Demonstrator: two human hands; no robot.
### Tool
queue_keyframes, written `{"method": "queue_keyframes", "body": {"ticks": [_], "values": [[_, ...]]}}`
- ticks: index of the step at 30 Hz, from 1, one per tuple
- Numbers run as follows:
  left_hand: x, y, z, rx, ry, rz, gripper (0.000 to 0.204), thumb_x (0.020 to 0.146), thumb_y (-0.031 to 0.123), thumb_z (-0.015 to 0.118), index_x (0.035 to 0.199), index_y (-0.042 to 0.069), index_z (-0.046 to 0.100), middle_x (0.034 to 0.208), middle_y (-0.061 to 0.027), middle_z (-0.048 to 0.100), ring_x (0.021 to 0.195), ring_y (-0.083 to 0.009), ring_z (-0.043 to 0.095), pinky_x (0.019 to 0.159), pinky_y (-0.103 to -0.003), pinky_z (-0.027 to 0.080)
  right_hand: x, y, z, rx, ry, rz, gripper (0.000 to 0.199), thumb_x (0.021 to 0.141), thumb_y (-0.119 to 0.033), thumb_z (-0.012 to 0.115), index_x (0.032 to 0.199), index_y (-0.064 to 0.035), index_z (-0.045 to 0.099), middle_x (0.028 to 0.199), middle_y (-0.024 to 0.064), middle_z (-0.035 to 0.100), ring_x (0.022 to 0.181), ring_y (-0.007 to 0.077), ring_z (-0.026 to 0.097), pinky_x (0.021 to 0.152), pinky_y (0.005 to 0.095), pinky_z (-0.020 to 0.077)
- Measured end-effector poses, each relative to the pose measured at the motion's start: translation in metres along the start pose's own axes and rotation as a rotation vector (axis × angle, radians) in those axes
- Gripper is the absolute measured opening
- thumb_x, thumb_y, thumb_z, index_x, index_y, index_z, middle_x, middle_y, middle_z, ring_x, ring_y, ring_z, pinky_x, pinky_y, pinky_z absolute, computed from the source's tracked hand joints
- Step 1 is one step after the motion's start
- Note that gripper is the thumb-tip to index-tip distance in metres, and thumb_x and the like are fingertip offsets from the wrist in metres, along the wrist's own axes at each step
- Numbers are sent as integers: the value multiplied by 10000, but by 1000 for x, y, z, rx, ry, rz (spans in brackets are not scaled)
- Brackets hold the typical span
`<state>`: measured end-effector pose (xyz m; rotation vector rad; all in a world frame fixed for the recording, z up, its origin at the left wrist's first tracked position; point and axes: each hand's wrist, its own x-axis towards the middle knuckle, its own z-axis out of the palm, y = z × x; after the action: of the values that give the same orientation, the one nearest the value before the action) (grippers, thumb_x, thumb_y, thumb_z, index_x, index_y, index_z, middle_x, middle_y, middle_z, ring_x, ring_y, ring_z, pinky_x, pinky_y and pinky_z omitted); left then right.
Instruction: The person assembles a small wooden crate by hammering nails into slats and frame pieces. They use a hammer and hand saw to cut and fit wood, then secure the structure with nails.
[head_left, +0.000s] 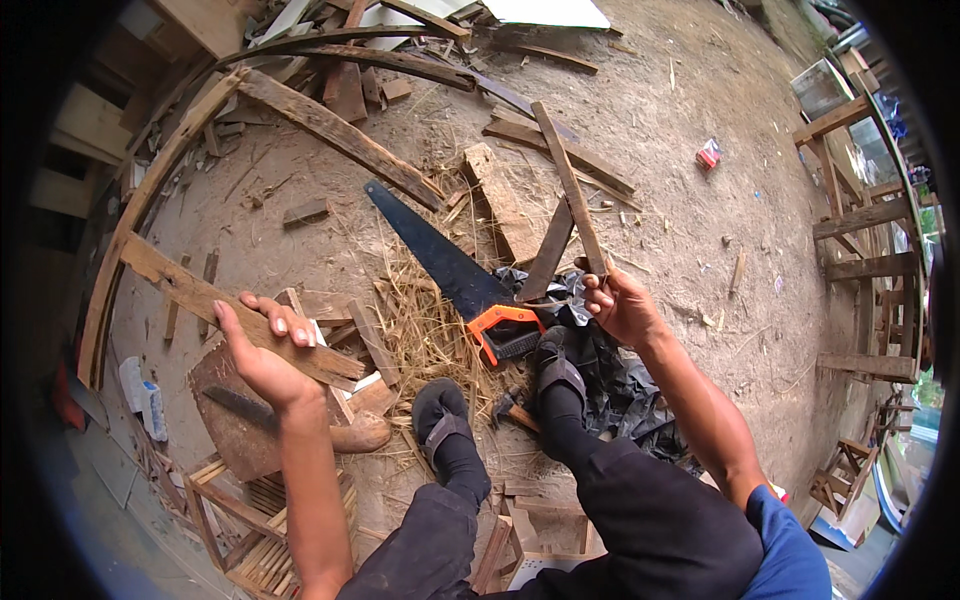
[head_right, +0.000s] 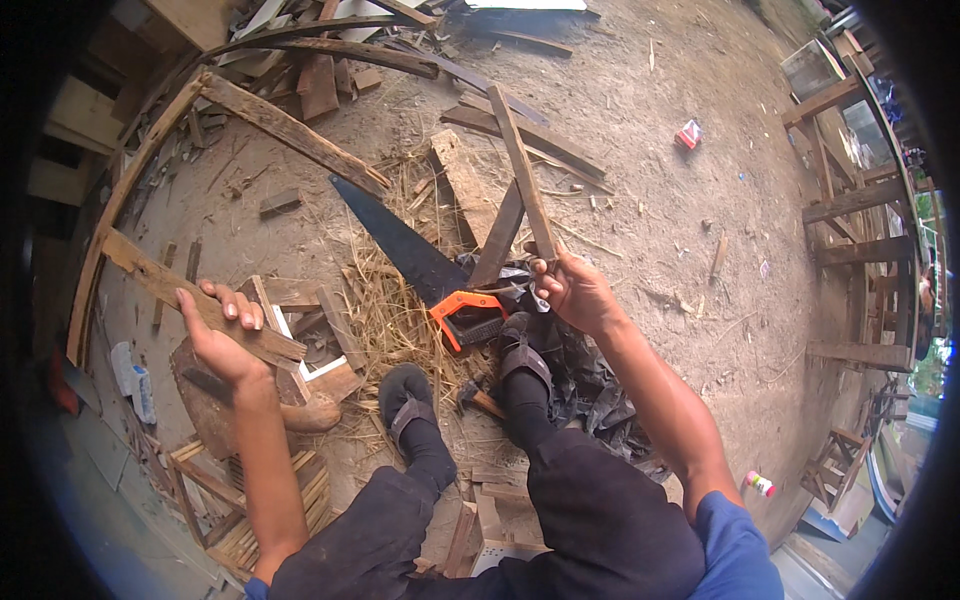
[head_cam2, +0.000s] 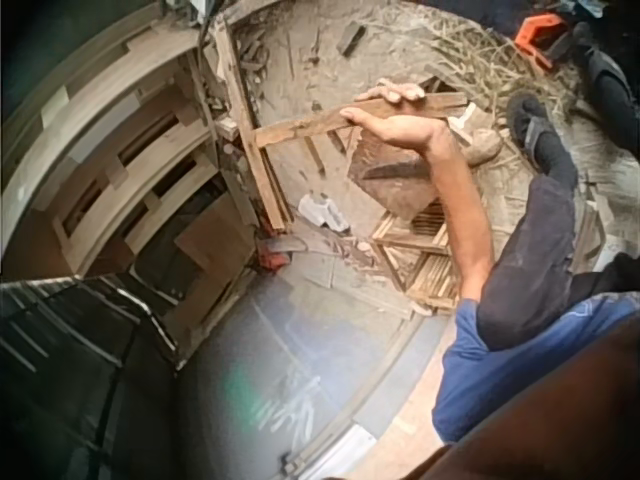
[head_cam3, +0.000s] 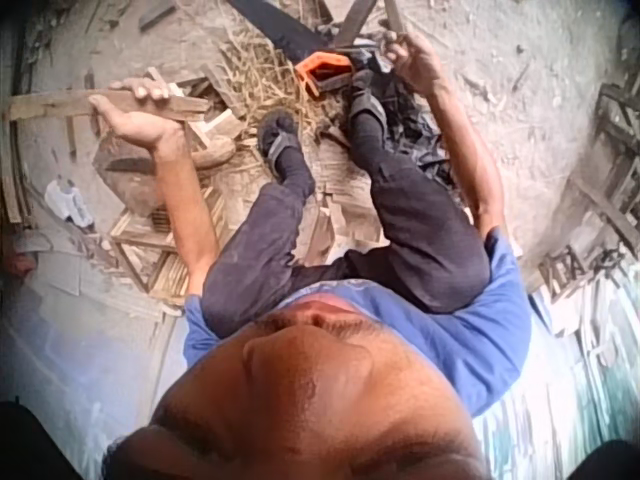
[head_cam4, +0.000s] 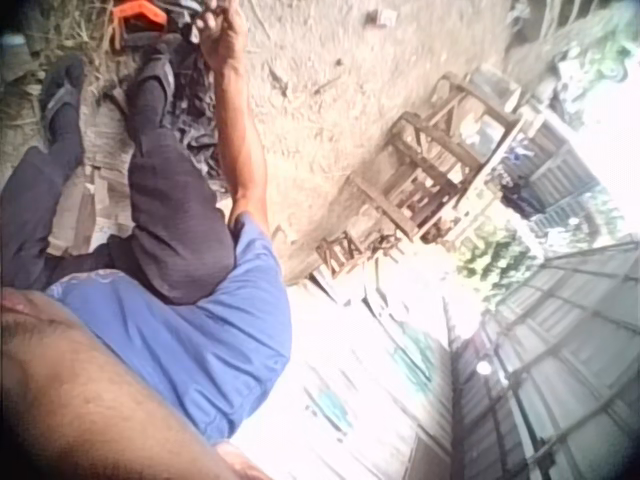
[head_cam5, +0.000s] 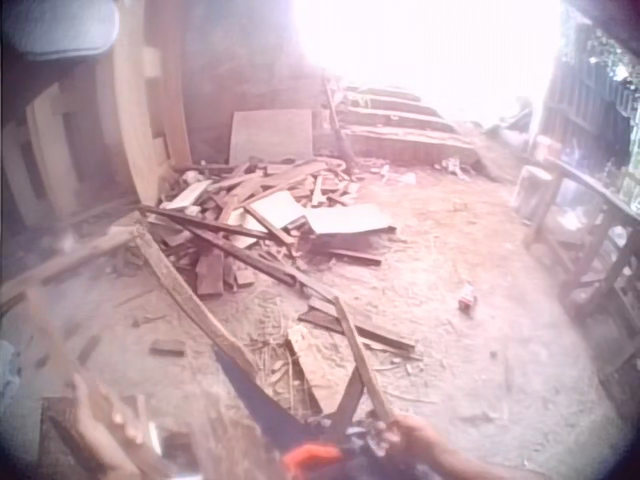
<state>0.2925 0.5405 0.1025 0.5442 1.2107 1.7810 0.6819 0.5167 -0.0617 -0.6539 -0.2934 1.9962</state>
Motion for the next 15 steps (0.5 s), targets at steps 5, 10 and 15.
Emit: {"method": "queue_keyframes", "body": {"ticks": [5,10,15], "values": [[-3,-6,3,22,-49,-19,406,1016,536,468,992,131,483,607,16,413,447,-111,406,438,-255,364,-2,-4,4,45,-4,-10,538,1014,-363,553,1370,27,454,954,8,543,610,35,430,696,261,481],[-6,-12,10,82,-59,-10,353,1018,475,508,948,129,498,618,25,410,459,-99,401,447,-242,364,-11,-4,27,105,-9,-23,582,984,-347,612,1380,46,447,923,18,564,587,31,457,670,260,501],[-20,-42,10,346,-235,112,214,993,269,621,922,83,544,769,6,549,669,-120,610,607,-271,546,-19,3,75,96,-239,35,615,942,-344,679,1352,58,461,913,49,599,594,41,520,685,305,563]]}}
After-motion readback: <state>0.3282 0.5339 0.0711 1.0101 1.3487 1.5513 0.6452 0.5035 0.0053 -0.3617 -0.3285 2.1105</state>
